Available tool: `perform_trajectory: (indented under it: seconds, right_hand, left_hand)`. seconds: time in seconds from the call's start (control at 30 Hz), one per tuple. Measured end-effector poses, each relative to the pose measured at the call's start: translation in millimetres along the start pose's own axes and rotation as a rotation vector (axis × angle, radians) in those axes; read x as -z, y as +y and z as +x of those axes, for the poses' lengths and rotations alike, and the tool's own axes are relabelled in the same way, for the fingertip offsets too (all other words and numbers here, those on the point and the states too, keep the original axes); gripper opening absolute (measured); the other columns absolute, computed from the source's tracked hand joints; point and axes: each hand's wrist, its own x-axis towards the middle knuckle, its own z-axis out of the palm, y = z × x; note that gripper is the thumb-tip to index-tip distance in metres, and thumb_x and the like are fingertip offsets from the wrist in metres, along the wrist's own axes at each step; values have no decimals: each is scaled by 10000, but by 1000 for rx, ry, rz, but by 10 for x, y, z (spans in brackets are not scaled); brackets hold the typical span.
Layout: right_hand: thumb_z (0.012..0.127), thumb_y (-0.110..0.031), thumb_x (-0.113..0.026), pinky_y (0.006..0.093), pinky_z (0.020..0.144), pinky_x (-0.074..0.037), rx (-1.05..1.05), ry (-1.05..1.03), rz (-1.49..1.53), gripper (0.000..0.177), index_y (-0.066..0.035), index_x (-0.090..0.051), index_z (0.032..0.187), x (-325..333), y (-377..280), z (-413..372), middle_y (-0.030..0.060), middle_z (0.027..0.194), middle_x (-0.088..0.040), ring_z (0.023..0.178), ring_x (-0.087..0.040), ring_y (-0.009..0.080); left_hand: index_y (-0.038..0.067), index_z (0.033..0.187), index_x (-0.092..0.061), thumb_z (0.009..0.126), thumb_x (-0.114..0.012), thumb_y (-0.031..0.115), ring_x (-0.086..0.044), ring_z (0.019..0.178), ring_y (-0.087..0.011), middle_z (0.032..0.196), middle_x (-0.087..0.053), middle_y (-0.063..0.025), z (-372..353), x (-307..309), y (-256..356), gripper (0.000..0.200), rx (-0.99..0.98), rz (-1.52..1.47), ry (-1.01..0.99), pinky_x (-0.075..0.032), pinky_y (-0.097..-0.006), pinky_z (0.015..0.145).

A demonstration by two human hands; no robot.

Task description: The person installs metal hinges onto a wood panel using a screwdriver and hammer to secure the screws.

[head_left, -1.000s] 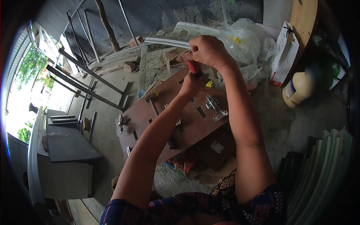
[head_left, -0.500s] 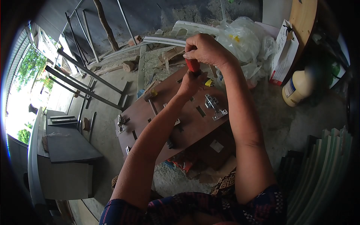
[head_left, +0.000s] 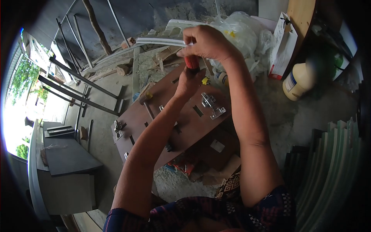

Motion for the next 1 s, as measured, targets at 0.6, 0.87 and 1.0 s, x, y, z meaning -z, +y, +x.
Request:
perform_trajectory:
  seconds: [0.6,0.87,1.0]
  right_hand:
    - [736,-59,-666,229,536,-505,-247,-513,308,143,12,-679,859,558,-129,-362,40,769,-609,616,-583,92]
    - [696,-12,-674,237,572,-527,-252,-507,318,200,15,-676,894,606,-95,-414,57,823,-609,647,-602,99]
    - [678,-41,-711,234,536,-505,-281,-490,329,143,-4,-660,807,584,-98,-419,37,730,-619,619,-597,97]
  left_hand:
    - [-62,901,-583,913,-587,288,-606,656,-128,752,-602,-78,-547,-500,349,350,50,-261,-303,-545,-266,551]
    - [-57,923,-576,912,-582,290,-598,646,-116,764,-600,-67,-550,-514,351,348,73,-210,-290,-532,-259,547]
    - [-35,921,-580,908,-590,299,-592,639,-103,758,-598,-56,-589,-510,380,334,69,-171,-275,-498,-249,529]
